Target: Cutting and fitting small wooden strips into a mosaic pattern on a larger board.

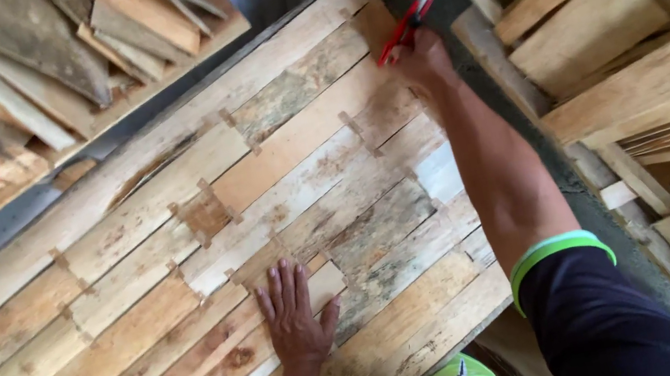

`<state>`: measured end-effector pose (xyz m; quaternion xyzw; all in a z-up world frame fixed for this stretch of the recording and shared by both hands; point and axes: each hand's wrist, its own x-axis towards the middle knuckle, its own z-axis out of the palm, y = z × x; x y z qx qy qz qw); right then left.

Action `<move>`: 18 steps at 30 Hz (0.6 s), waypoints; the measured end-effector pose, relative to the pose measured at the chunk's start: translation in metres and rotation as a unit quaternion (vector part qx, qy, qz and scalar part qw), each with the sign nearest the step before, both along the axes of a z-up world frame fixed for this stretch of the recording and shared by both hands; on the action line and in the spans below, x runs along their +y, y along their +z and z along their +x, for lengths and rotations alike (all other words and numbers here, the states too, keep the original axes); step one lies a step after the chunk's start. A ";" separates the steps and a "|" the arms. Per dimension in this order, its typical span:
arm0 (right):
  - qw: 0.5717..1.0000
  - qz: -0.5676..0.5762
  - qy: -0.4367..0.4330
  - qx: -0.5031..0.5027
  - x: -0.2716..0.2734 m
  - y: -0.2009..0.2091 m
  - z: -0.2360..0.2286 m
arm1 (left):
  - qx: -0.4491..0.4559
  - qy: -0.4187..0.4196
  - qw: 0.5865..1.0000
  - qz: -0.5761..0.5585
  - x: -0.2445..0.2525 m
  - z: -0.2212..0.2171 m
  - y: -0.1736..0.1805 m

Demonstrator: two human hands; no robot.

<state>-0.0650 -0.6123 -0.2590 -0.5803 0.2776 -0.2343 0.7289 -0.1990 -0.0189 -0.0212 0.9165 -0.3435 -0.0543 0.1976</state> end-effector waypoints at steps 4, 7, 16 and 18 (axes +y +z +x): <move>0.901 -0.352 0.023 0.251 0.047 0.092 -0.024 | -0.008 -0.003 1.000 -0.015 -0.001 -0.002 -0.003; 0.895 -0.352 0.004 0.275 0.064 0.115 -0.029 | -0.017 -0.007 1.000 0.001 0.000 0.000 -0.002; 0.917 -0.335 -0.095 0.197 0.088 0.124 -0.037 | -0.010 -0.022 1.000 -0.007 -0.001 -0.001 -0.006; 0.919 -0.325 -0.103 0.197 0.111 0.155 -0.046 | -0.006 -0.016 1.000 -0.009 0.001 -0.002 -0.008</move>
